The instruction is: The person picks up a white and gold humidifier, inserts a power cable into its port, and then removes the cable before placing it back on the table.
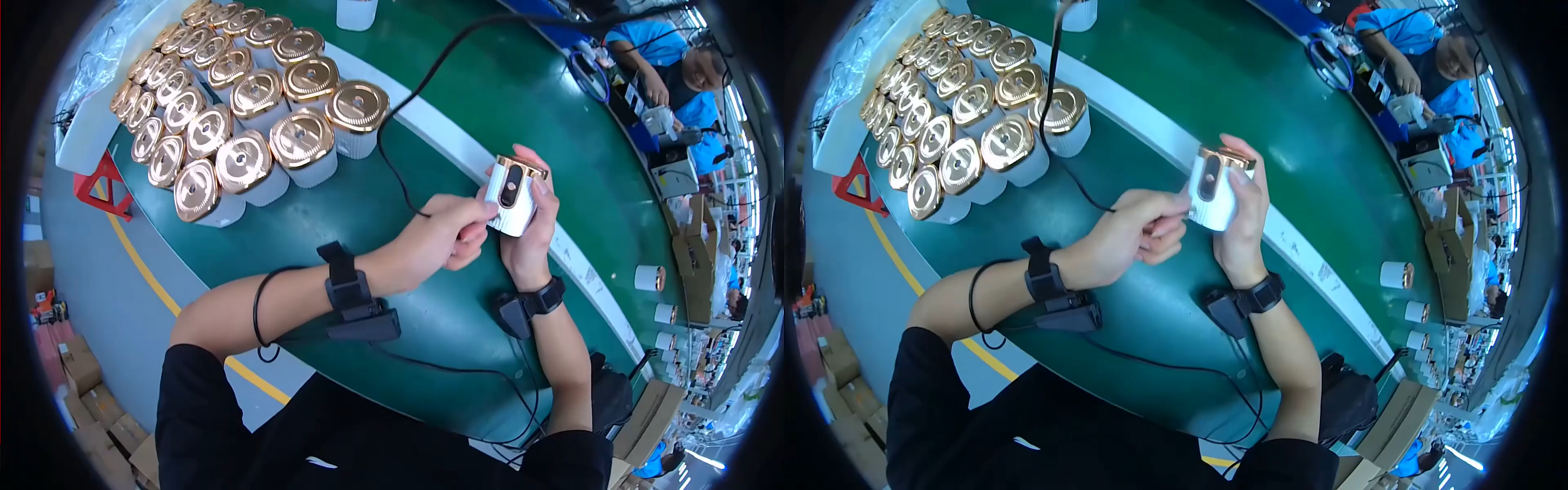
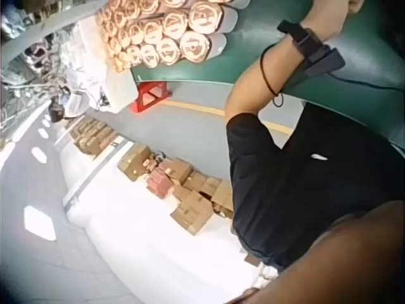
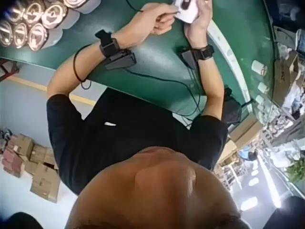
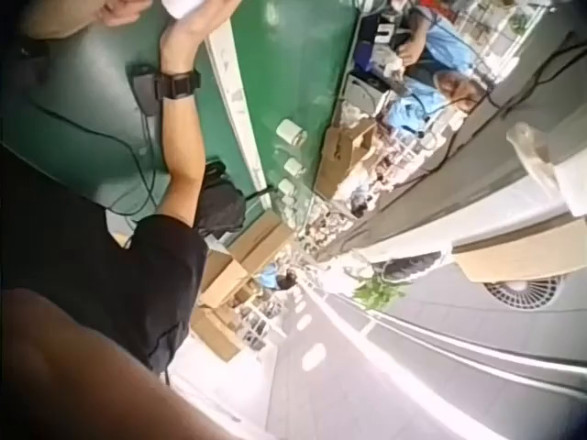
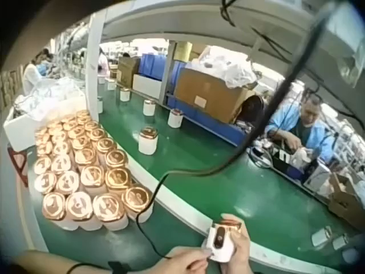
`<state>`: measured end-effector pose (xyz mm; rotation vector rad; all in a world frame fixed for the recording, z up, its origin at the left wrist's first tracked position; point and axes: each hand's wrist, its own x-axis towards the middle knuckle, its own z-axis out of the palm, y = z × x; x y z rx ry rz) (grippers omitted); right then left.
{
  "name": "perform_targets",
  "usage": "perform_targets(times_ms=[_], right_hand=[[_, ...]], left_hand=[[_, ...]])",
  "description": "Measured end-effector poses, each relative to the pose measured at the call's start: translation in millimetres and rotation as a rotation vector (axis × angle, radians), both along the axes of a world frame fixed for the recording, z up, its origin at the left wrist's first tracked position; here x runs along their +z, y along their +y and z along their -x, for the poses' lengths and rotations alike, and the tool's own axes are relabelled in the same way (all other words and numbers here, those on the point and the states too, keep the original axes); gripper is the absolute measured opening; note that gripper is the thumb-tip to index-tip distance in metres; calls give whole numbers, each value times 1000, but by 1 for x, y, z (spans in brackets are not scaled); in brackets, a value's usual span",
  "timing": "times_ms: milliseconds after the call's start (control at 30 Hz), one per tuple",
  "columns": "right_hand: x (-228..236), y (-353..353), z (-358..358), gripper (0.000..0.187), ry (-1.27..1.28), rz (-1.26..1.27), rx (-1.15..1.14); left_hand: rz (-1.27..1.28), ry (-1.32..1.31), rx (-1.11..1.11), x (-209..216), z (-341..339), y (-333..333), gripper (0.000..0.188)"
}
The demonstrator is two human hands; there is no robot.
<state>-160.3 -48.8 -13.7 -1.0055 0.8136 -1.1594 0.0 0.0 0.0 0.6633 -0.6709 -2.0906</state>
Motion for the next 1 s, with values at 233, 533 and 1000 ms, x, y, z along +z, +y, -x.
perform_targets(times_ms=[233, 533, 1000], right_hand=[[1, 9, 4, 46, 309, 384, -101], [1, 15, 0, 50, 335, 428, -98], [5, 18, -5, 53, 528, 515, -142]], left_hand=[[38, -144, 53, -2, 6, 5, 43], [51, -186, 119, 0, 10, 8, 43], [-16, -100, 100, 1, 5, 3, 44]])
